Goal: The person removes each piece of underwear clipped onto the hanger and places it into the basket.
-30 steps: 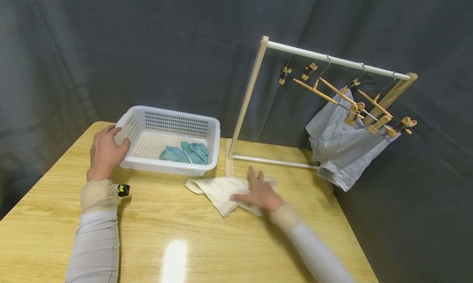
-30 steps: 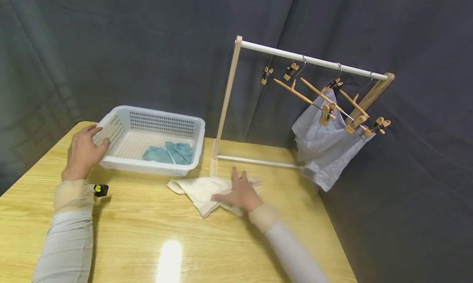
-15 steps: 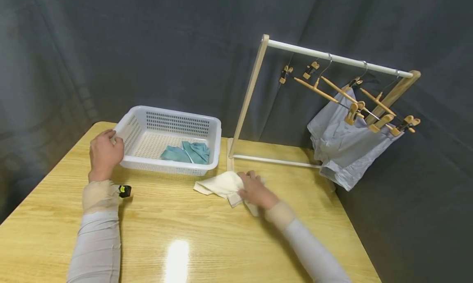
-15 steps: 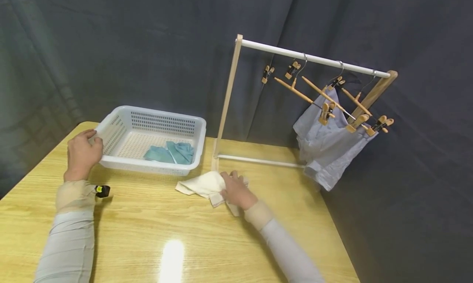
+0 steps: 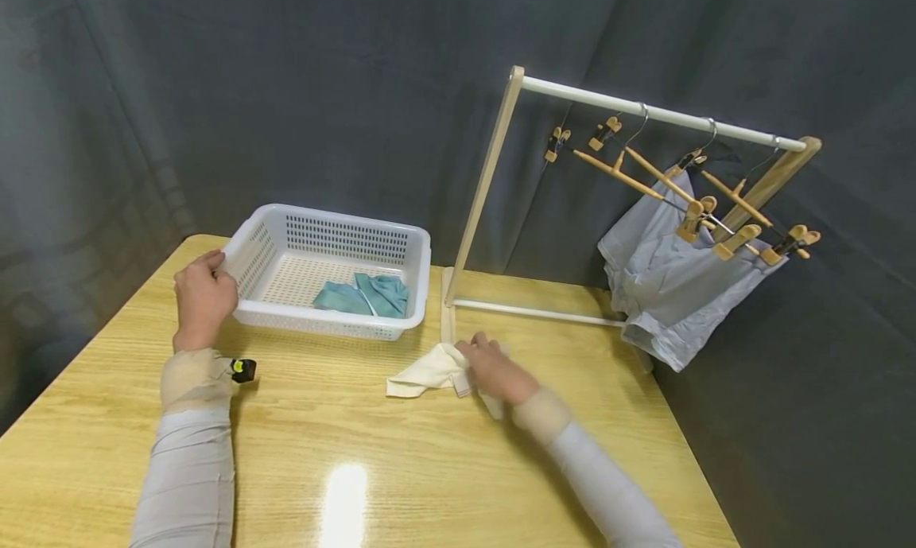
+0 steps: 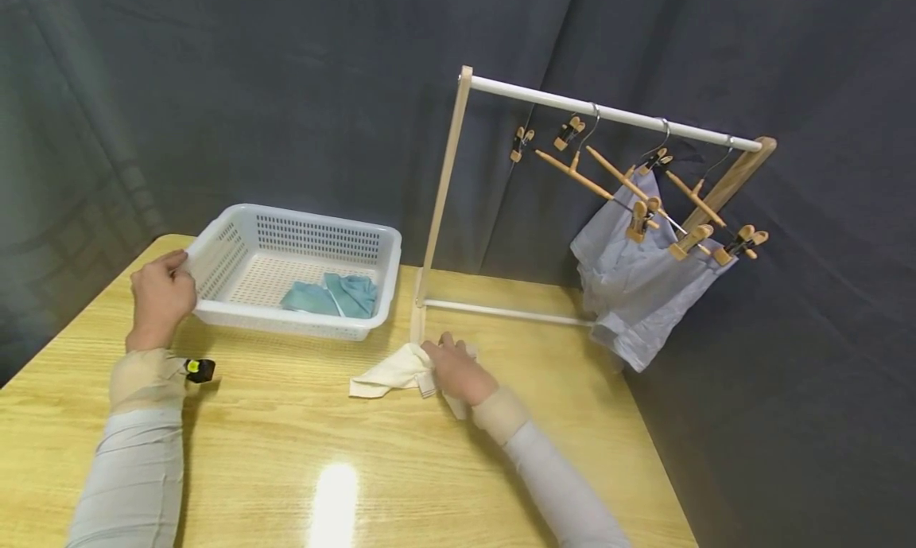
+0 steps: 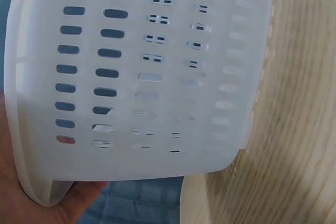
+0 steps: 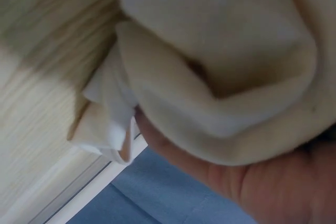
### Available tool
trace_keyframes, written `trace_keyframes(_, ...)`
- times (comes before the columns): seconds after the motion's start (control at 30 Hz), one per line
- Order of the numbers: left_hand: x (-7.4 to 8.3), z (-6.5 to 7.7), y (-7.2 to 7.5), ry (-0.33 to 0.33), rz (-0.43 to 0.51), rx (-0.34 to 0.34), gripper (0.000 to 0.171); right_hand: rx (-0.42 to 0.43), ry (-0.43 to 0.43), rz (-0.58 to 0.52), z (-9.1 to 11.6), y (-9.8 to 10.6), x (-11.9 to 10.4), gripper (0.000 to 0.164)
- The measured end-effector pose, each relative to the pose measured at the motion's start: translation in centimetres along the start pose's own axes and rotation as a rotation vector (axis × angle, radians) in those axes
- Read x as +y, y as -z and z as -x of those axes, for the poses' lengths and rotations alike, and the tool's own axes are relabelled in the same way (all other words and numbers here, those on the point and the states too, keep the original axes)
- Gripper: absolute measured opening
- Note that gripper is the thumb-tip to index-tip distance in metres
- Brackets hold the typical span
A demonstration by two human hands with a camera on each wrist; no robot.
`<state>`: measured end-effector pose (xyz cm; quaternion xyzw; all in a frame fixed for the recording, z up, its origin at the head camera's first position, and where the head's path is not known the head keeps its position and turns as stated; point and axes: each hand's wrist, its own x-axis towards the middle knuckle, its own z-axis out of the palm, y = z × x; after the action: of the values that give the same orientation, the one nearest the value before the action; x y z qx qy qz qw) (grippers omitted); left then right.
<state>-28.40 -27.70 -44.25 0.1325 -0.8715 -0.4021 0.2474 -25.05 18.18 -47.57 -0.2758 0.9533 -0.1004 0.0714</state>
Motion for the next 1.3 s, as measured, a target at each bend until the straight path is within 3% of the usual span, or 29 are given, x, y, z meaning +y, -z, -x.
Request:
trace_keyframes(0.27,-0.1,-0.1,-0.1,0.003,0.002,0.009,0.048,0.039,-0.013,0.026,-0.3,-0.4,0.1,0.043)
trace_keyframes(0.53,0.1,0.1,-0.1,0.039,0.009,-0.005,0.048,0.080,-0.040,-0.080,-0.8,-0.6,0.5,0.034)
trace_keyframes(0.7,0.1,0.1,-0.2,0.029,0.014,0.014,0.048,0.142,-0.022,-0.171,-1.0,0.1,0.6,0.029)
trace_keyframes(0.97,0.2,0.1,-0.1,0.022,0.027,0.017,0.047,0.217,0.004,-0.215,-1.5,3.1,0.3,0.035)
trace_keyframes(1.3,0.2,0.2,-0.3,0.024,0.030,0.024,0.046,0.305,-0.020,-0.265,-1.6,8.6,-0.2,0.035)
